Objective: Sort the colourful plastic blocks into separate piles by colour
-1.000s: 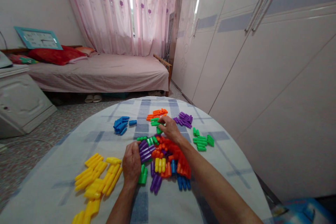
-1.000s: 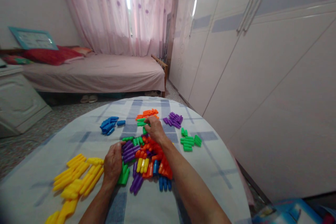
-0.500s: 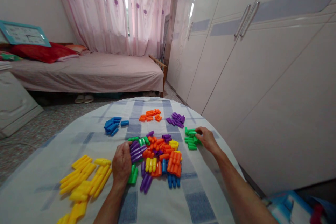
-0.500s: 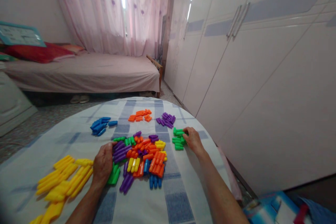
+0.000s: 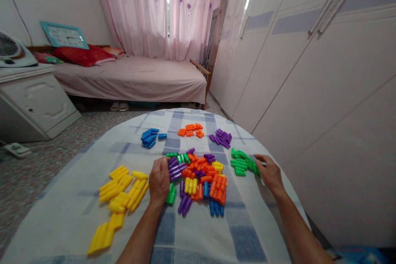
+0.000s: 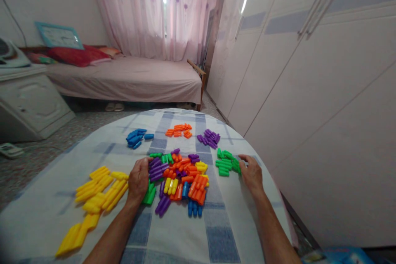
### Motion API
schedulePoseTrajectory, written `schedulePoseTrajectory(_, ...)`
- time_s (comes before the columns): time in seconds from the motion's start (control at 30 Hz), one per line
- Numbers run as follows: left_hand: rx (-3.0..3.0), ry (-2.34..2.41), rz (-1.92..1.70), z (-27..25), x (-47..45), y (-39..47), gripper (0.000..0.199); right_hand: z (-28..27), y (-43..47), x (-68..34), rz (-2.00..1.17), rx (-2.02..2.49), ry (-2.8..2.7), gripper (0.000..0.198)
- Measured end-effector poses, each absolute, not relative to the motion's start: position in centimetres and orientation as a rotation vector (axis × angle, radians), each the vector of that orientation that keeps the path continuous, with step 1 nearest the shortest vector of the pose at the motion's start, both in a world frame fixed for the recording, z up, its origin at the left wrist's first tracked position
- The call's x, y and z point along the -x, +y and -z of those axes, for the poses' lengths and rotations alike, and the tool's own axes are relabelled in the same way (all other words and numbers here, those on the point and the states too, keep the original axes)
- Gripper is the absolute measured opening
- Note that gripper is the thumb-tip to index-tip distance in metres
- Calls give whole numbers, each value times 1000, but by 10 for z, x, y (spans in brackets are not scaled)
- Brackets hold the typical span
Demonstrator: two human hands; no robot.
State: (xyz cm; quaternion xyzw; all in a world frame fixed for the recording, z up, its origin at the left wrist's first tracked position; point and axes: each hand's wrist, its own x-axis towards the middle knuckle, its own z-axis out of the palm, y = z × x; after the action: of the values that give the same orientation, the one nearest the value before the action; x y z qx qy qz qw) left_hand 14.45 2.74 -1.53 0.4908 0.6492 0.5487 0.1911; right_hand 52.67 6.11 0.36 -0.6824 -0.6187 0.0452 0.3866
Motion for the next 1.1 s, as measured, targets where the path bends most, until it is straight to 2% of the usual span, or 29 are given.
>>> schedulePoseTrajectory(0.1,-1383,1818,-1550,17,-144,27,40,-17,62,-496,-73,1656,-1698,33)
schedulePoseTrajectory(0.27,-1366,1816,-1523,18,-144,27,40,-28,73,-428,-390,1490,-2033,34)
schedulePoseTrajectory(0.43,-1371,1807,-1504,18,-144,28,41,-25,85,-390,-513,1532,-2237,45)
schedulePoseTrajectory(0.57,-1368,1802,-1513,19,-144,28,41,-24,90,-384,-533,1568,-2246,44)
schedulePoseTrajectory(0.67,-1359,1797,-1515,19,-144,27,41,-26,98,-390,-428,1604,-2167,44)
schedulePoseTrajectory(0.87,-1356,1793,-1514,18,-144,26,41,-29,136,-414,52,1894,-1971,46)
schedulePoseTrajectory(1.0,-1351,1801,-1511,18,-144,27,41,-26,149,-419,151,1922,-1991,46)
schedulePoseTrajectory(1.1,-1348,1806,-1503,18,-144,27,40,-25,145,-406,120,1753,-2002,41)
